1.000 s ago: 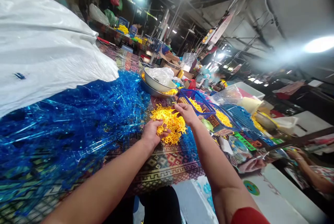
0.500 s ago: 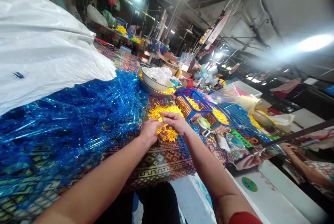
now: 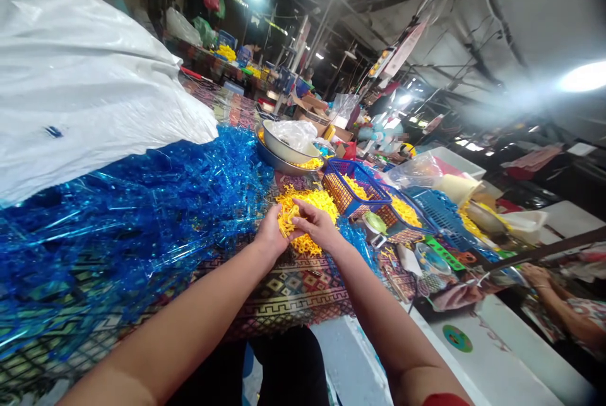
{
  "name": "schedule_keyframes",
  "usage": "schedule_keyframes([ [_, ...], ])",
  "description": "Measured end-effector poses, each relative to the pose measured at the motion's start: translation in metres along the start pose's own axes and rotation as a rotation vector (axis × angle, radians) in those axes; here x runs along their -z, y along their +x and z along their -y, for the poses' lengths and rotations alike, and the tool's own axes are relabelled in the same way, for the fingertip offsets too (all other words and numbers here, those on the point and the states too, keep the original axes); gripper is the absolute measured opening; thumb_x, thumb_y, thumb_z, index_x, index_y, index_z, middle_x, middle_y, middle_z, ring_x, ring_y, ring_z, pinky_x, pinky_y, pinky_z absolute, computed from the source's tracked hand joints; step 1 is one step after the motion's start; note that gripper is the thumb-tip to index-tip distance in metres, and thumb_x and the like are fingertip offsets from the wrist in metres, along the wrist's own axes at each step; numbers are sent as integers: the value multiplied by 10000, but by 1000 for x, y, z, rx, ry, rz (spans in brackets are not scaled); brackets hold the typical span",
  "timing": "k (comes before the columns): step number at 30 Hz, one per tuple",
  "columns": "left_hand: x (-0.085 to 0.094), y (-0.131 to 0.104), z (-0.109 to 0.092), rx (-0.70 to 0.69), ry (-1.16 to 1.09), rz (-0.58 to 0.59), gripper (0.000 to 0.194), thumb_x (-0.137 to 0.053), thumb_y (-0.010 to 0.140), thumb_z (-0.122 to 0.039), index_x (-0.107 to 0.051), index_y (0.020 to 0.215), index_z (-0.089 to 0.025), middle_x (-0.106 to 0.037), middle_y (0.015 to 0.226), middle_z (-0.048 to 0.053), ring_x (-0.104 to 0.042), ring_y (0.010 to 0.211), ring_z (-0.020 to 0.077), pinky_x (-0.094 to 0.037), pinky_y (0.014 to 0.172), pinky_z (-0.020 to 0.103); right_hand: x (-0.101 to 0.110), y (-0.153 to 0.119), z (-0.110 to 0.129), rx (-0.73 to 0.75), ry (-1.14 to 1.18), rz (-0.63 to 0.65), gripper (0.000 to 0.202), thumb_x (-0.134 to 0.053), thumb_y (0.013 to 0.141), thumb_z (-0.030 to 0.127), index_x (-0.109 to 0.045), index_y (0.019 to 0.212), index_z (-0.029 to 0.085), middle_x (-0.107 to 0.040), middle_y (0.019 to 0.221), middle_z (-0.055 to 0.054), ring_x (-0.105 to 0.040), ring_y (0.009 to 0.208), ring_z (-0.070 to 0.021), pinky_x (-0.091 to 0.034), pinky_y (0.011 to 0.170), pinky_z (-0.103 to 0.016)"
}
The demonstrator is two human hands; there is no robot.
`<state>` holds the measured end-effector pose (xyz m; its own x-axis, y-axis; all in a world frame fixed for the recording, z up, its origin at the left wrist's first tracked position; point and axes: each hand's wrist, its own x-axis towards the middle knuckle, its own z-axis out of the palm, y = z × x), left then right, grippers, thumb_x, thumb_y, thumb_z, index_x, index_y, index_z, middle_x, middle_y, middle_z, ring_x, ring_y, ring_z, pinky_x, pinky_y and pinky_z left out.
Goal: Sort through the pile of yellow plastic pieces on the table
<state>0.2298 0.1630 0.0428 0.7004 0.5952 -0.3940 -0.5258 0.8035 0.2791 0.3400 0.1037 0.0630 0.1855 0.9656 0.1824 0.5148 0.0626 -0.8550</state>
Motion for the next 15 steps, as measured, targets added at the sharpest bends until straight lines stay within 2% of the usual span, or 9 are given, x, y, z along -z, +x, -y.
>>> schedule_keyframes([
  [2,-1,-1,0,7,-22,4,199,-462,800,-267,-567,893,-126,-632,730,60,-597,555,153,-502,506,282,-1,-2,2,30,-30,34,577,-640,704,341,-483,1248,231,-607,960,-15,-557,868,-163,-452,809,-333],
  [5,-4,-2,1,-7,-58,26,229,-453,812,-308,-573,865,-120,-618,675,60,-578,503,148,-467,446,247,-1,-4,4,142,-143,112,748,-716,630,350,-404,1304,264,-533,1192,-41,-493,1070,-214,-382,932,-366],
  [7,-5,-2,1,-23,-82,55,248,-438,822,-331,-572,833,-122,-601,633,50,-558,466,138,-457,432,242,-2,-3,2,204,-260,129,779,-733,611,353,-398,1309,263,-495,1248,-58,-449,1133,-236,-340,971,-381],
  [12,-4,0,1,-18,-98,132,207,-445,820,-289,-552,784,-115,-590,621,48,-574,500,133,-447,430,216,-9,1,-2,204,-419,85,551,-636,724,311,-479,1245,224,-540,1146,-81,-505,1039,-212,-383,911,-365],
  [15,-3,0,1,-36,-83,96,159,-462,807,-261,-533,759,-127,-565,586,25,-560,475,125,-435,413,211,-13,4,-2,242,-487,94,438,-614,741,283,-544,1166,206,-545,1087,-82,-506,1000,-198,-399,875,-340],
])
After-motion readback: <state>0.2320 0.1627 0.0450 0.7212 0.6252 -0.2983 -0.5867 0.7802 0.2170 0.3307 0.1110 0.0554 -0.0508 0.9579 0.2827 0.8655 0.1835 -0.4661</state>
